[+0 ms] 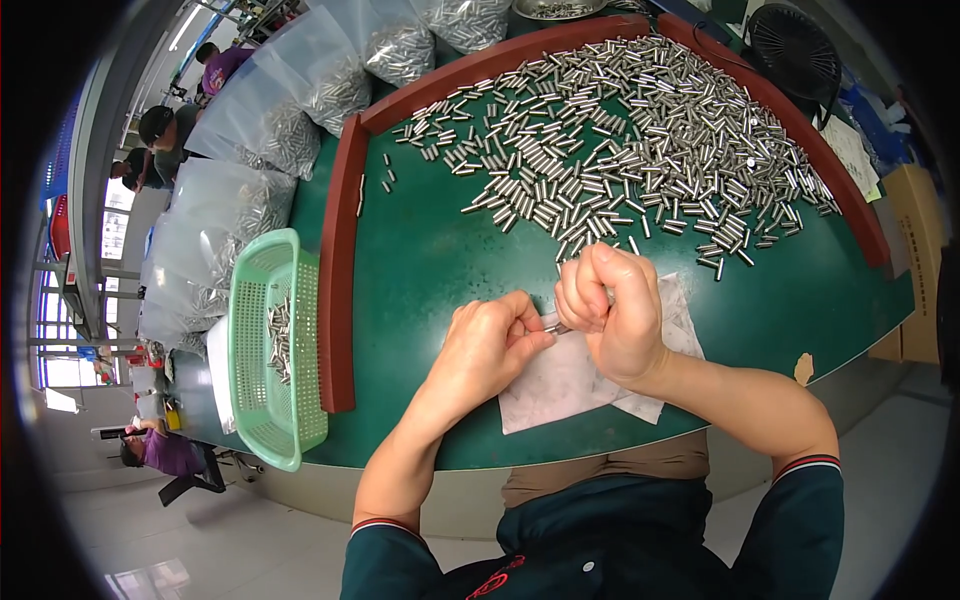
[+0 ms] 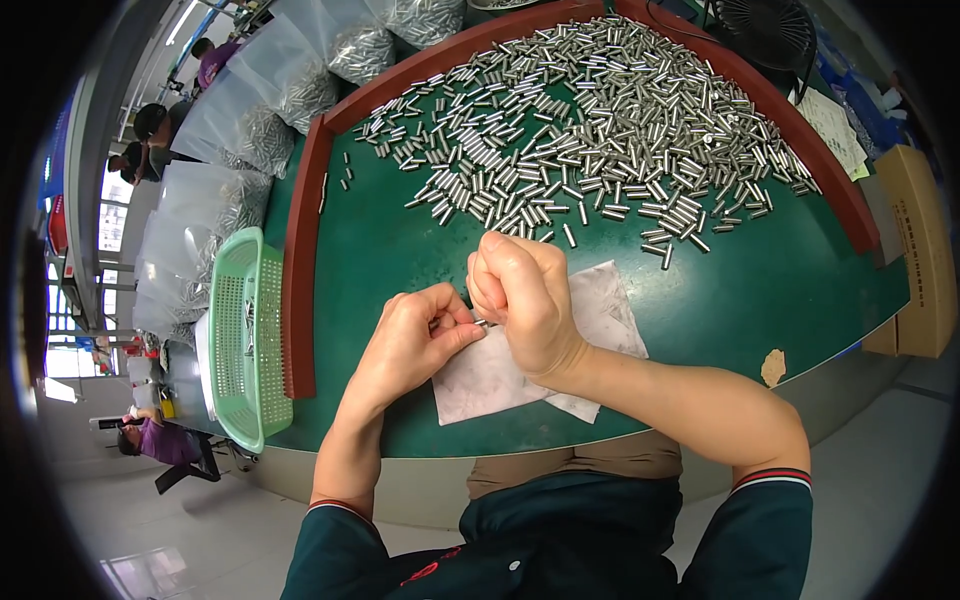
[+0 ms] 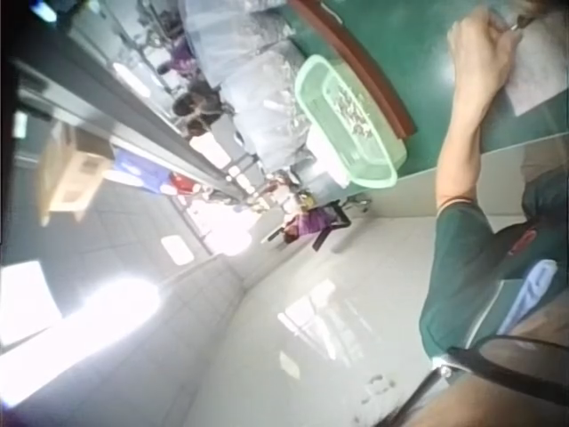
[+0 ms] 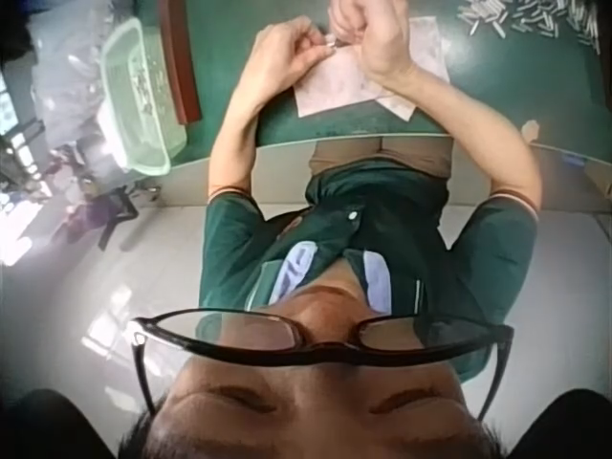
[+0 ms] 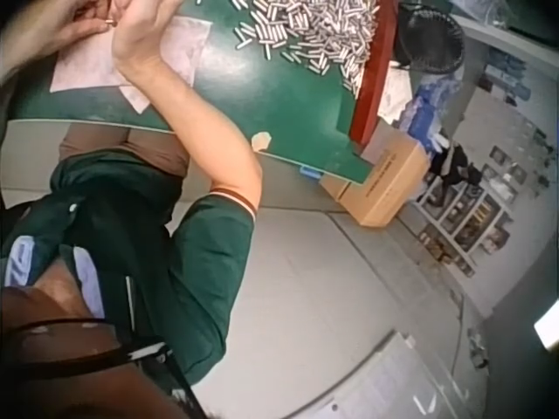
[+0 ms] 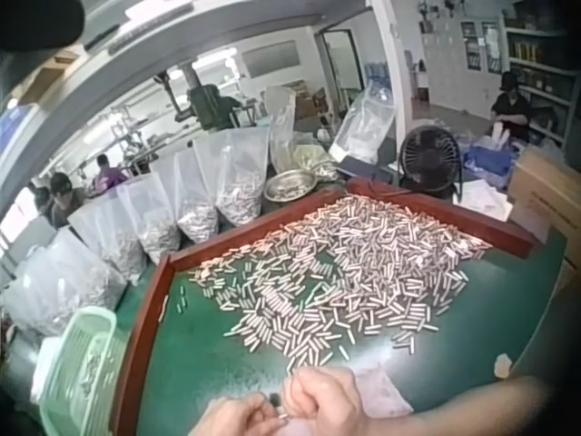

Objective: Assembling small cylindrical metal components by hand at a manufacturing workbench.

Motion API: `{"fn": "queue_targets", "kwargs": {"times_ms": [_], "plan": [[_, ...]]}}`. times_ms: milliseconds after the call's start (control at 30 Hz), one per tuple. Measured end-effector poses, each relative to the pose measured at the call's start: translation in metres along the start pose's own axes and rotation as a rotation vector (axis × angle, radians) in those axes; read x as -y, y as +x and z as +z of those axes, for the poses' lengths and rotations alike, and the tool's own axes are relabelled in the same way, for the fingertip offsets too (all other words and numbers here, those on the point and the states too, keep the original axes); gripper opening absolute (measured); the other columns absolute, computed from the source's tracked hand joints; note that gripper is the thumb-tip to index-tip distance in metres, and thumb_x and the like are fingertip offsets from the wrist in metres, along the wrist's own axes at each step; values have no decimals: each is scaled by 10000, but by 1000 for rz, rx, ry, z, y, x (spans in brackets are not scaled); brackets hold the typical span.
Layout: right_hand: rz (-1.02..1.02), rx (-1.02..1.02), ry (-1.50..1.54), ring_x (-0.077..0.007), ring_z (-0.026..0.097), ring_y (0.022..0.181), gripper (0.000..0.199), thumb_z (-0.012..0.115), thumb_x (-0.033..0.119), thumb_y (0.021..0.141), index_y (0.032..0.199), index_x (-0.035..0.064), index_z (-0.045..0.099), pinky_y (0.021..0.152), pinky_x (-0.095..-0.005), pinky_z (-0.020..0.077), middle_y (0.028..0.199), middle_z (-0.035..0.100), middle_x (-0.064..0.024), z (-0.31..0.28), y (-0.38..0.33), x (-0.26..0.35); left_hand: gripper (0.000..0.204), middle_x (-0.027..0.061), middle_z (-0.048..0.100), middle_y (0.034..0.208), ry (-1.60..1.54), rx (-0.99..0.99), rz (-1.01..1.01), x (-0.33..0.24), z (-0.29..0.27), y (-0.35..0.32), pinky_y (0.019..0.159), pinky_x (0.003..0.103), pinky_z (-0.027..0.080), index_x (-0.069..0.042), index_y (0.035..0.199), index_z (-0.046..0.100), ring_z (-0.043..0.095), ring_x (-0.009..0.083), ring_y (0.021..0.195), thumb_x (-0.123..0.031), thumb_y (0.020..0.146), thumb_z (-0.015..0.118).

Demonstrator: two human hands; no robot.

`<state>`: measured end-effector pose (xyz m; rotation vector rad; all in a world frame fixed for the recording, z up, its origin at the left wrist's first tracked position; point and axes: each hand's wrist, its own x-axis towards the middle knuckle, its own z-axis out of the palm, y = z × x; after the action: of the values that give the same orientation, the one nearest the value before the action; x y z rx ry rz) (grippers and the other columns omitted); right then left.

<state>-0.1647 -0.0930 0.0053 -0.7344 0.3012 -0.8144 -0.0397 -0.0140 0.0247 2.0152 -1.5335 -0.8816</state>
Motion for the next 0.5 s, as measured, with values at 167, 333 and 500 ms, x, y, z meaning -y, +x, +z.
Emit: {"fn": "queue_targets", "kwargs": {"times_ms": [167,333,500], "plan": [[-53,2,-121,-86,201,413,381,335,216,865,508,91,293,409,-245,203,448,280,1,4,-1,-3,164,92,470,465,-15,-5,-4,-2,-1,1,452,322,377,6,649,519,464,215,414,-58,663,670],[-75,-2,-209,-87,224,431,376,343,191,865,507,87,294,422,-247,217,455,288,-1,10,-1,-7,155,108,508,493,-16,-7,4,-3,-1,2,473,334,400,9,641,531,512,233,448,-57,654,670],[-79,11,-268,-89,246,445,373,354,183,861,507,83,292,437,-247,227,461,300,-7,8,-1,-9,151,117,522,511,-11,7,0,-3,-2,5,481,337,405,10,641,533,518,242,462,-59,653,666]]}}
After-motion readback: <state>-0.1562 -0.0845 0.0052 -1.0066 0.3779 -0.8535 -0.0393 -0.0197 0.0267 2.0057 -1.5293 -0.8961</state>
